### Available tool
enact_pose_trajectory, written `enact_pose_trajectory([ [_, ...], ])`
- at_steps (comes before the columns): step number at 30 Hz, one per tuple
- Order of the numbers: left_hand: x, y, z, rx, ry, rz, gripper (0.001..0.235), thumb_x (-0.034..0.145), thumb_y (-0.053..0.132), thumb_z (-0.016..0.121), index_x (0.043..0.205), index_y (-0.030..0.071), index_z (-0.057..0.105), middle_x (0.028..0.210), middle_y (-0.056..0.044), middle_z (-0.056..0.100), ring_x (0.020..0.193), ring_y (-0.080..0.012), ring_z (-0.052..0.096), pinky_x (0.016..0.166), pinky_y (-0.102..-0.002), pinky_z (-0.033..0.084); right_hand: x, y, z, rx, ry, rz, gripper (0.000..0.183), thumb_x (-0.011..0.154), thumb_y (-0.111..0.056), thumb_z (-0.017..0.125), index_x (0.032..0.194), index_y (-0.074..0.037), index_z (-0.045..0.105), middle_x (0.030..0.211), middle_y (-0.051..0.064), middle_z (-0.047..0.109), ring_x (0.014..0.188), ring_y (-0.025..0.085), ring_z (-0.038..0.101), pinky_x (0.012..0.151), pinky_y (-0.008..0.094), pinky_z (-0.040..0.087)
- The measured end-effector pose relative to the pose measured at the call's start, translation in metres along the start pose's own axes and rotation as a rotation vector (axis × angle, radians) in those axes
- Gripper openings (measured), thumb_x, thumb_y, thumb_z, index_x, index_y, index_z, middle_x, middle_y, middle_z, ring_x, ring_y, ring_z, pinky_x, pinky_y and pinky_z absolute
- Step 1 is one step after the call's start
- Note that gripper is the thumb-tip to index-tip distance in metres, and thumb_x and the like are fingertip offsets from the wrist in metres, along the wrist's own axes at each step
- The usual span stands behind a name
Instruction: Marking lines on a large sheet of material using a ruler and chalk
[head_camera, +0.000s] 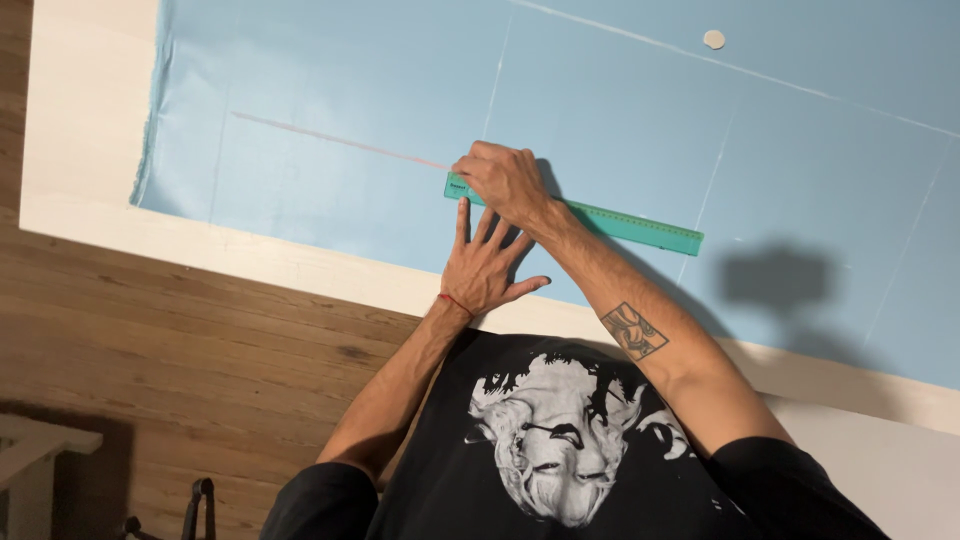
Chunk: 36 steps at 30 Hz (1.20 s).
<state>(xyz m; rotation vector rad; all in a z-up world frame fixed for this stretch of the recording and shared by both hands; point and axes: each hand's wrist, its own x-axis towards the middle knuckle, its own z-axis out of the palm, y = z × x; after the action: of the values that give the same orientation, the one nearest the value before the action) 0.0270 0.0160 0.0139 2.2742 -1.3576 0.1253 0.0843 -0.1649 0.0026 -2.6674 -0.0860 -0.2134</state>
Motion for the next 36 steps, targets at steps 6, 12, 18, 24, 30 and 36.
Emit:
enact_pose_trajectory([
  [6,0.004,0.001,-0.005,0.032,-0.030,0.006,0.085,0.102,0.094,0.051,0.165,0.038,0.062,0.169,-0.010,0.056,0.165,-0.0432,0.049,0.142,-0.083,0.012,-0.001,0.011,0.018,-0.111,-0.057,-0.123,0.017,0.118,-0.033,0.061,0.105,-0.028,0.072,0.092,-0.009,0.052,0.085,0.024,0.071,0.070,0.046,0.064],
  [12,0.004,0.004,-0.010,0.041,-0.017,0.004,0.089,0.102,0.097,0.049,0.165,0.036,0.066,0.168,-0.011,0.061,0.169,-0.0414,0.045,0.141,-0.082,0.014,-0.047,0.018,-0.059,-0.253,-0.139,-0.118,0.012,0.110,-0.023,0.063,0.104,-0.031,0.068,0.095,-0.007,0.053,0.089,0.023,0.071,0.069,0.045,0.064],
  [18,0.004,0.005,-0.012,0.060,-0.029,0.008,0.093,0.102,0.098,0.050,0.171,0.036,0.062,0.175,-0.013,0.058,0.171,-0.0421,0.044,0.139,-0.083,0.016,-0.154,0.079,-0.141,-0.474,-0.285,-0.020,0.015,0.117,-0.024,0.054,0.110,-0.035,0.064,0.101,-0.008,0.054,0.098,0.016,0.071,0.075,0.037,0.066],
  [24,0.004,0.005,-0.013,0.045,-0.040,0.015,0.096,0.100,0.098,0.054,0.171,0.034,0.064,0.176,-0.015,0.058,0.171,-0.0441,0.042,0.138,-0.084,0.014,-0.266,0.138,-0.196,-0.613,-0.317,0.179,0.021,0.123,-0.023,0.061,0.103,-0.029,0.066,0.099,-0.010,0.051,0.088,0.016,0.067,0.069,0.033,0.061],
  [30,0.003,0.003,-0.010,0.040,-0.040,0.020,0.099,0.098,0.100,0.056,0.171,0.034,0.064,0.176,-0.015,0.059,0.171,-0.0451,0.043,0.138,-0.085,0.013,-0.282,0.149,-0.197,-0.576,-0.298,0.227,0.023,0.127,-0.025,0.062,0.105,-0.025,0.068,0.098,-0.009,0.053,0.088,0.014,0.068,0.070,0.032,0.063],
  [36,0.002,0.004,-0.009,0.047,-0.031,0.024,0.100,0.099,0.100,0.053,0.173,0.034,0.063,0.177,-0.015,0.058,0.173,-0.0448,0.040,0.138,-0.085,0.011,-0.276,0.141,-0.201,-0.485,-0.233,0.277,0.013,0.121,-0.025,0.075,0.109,-0.023,0.080,0.094,-0.007,0.061,0.088,0.019,0.075,0.080,0.034,0.068],
])
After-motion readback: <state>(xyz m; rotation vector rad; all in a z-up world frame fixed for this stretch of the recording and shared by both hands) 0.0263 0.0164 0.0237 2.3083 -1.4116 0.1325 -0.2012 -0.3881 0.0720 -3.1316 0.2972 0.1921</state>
